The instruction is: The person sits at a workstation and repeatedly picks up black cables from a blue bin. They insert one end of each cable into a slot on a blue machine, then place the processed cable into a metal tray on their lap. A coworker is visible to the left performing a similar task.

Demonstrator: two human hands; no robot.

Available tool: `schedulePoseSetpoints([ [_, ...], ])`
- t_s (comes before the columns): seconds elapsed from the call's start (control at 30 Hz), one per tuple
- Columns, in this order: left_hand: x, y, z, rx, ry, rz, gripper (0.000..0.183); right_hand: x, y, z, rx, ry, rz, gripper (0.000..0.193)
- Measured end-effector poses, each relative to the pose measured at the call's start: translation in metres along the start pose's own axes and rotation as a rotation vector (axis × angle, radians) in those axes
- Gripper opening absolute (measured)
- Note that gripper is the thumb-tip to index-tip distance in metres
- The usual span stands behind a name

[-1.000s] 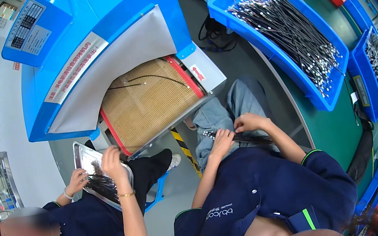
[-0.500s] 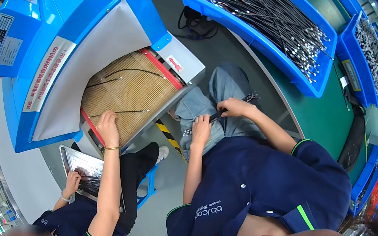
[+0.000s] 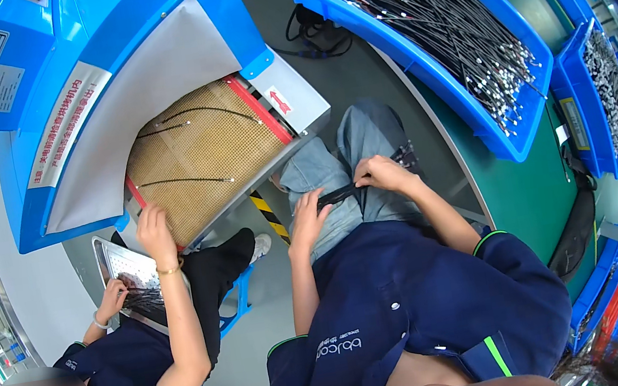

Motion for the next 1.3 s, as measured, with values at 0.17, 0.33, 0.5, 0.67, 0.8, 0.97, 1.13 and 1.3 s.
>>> schedulePoseSetpoints([
  [0.17, 0.014, -0.003, 0.000, 0.011, 0.031, -0.029, 0.037, 0.018, 0.002, 0.007, 0.037, 0.007, -0.079, 0.015],
  [0.33, 0.027, -0.008, 0.001, -0.029, -0.004, -0.098, 0.023, 0.040, 0.002, 0.012, 0.087, 0.062, -0.091, 0.014],
  [0.5, 0.045, -0.004, -0.016, 0.014, -0.051, -0.078, 0.019, 0.055, 0.004, 0.044, 0.151, 0.083, -0.115, 0.015],
  [0.67, 0.062, 0.020, -0.058, 0.007, -0.169, -0.022, 0.017, 0.051, 0.017, 0.095, 0.413, 0.008, -0.158, 0.014],
  [0.8, 0.083, 0.020, -0.073, -0.063, -0.118, -0.260, 0.016, 0.063, 0.019, 0.105, 0.411, 0.005, -0.233, 0.012],
  [0.97, 0.091, 0.017, -0.077, -0.154, -0.039, -0.273, 0.012, 0.059, 0.019, 0.103, 0.397, 0.032, -0.186, 0.012],
  [1.13, 0.075, 0.010, -0.057, -0.079, -0.048, -0.116, 0.014, 0.030, 0.024, 0.081, 0.321, -0.058, -0.075, 0.022],
  [1.3, 0.033, -0.006, -0.009, -0.056, 0.060, 0.061, 0.023, -0.026, 0.018, -0.007, 0.030, -0.585, 0.275, 0.038],
])
Point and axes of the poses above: each hand's wrist, its own y-axis towards the middle knuckle, its own x-axis out of the back of the hand, z = x × y, the point moved 4 cm from there along y, towards the middle knuckle, and after that the axes turned 1 degree about -z, right-handed, at the moved point
